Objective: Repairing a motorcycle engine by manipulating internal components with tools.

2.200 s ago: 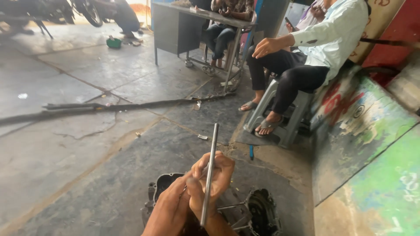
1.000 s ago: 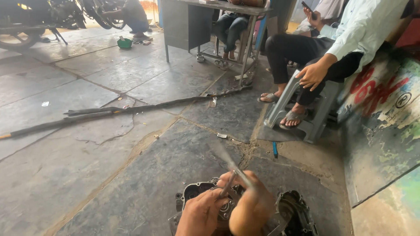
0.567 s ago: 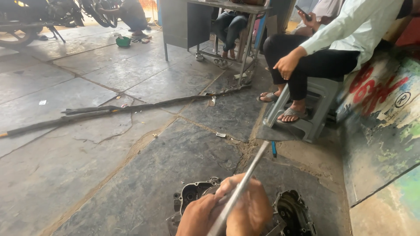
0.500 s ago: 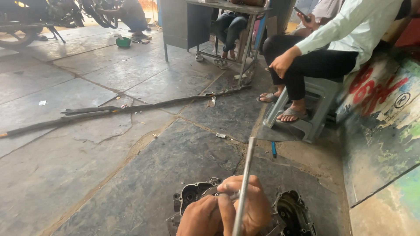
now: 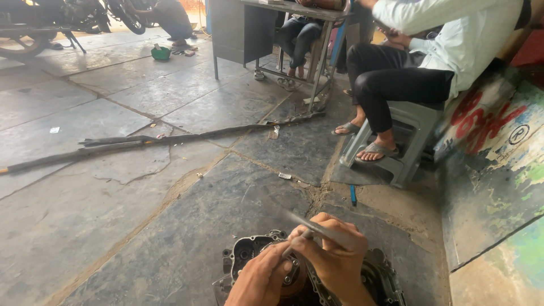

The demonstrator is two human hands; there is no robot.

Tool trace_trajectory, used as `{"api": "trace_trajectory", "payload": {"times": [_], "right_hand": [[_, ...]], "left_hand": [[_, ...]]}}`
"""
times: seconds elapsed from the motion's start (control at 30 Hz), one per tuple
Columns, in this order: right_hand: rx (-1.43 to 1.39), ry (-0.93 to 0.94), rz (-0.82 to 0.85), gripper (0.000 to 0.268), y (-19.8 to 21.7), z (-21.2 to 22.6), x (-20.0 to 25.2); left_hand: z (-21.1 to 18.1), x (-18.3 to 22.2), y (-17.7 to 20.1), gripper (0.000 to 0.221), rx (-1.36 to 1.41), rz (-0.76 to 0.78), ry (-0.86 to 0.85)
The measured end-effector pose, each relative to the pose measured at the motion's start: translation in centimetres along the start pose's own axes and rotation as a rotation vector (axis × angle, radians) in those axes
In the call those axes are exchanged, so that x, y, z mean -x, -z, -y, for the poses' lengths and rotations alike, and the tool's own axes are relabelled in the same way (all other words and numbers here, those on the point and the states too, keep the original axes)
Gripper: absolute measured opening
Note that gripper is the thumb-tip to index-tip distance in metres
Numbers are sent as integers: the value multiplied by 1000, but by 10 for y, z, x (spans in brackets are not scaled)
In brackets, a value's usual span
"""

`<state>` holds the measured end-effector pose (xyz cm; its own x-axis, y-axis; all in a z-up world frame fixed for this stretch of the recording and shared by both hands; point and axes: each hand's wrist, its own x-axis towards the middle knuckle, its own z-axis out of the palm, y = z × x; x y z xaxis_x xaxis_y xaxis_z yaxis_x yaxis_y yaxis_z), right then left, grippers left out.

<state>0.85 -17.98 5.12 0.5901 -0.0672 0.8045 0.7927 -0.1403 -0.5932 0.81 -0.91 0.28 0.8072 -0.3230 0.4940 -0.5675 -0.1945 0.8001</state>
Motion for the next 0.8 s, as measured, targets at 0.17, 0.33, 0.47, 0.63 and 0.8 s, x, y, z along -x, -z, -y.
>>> {"api": "trace_trajectory", "payload": {"times": [0.17,0.33,0.47,0.63,0.8], "right_hand": [[-109,-255,118,27,0,15,-11],[22,-197,196,26,-7,34,-16],[149,-181,191,28,0,33,-13],[153,-189,186,15,7,41,-9],[90,-88,107,22,14,48,-10]], "left_hand": [[18,2,-4,30,24,-30,-66],[17,1,-7,21,-51,-141,83],[-12,-6,-3,27,-154,-210,278],[4,-4,-16,28,-134,-205,49],[-1,-3,-11,31,-80,-135,-142]]}}
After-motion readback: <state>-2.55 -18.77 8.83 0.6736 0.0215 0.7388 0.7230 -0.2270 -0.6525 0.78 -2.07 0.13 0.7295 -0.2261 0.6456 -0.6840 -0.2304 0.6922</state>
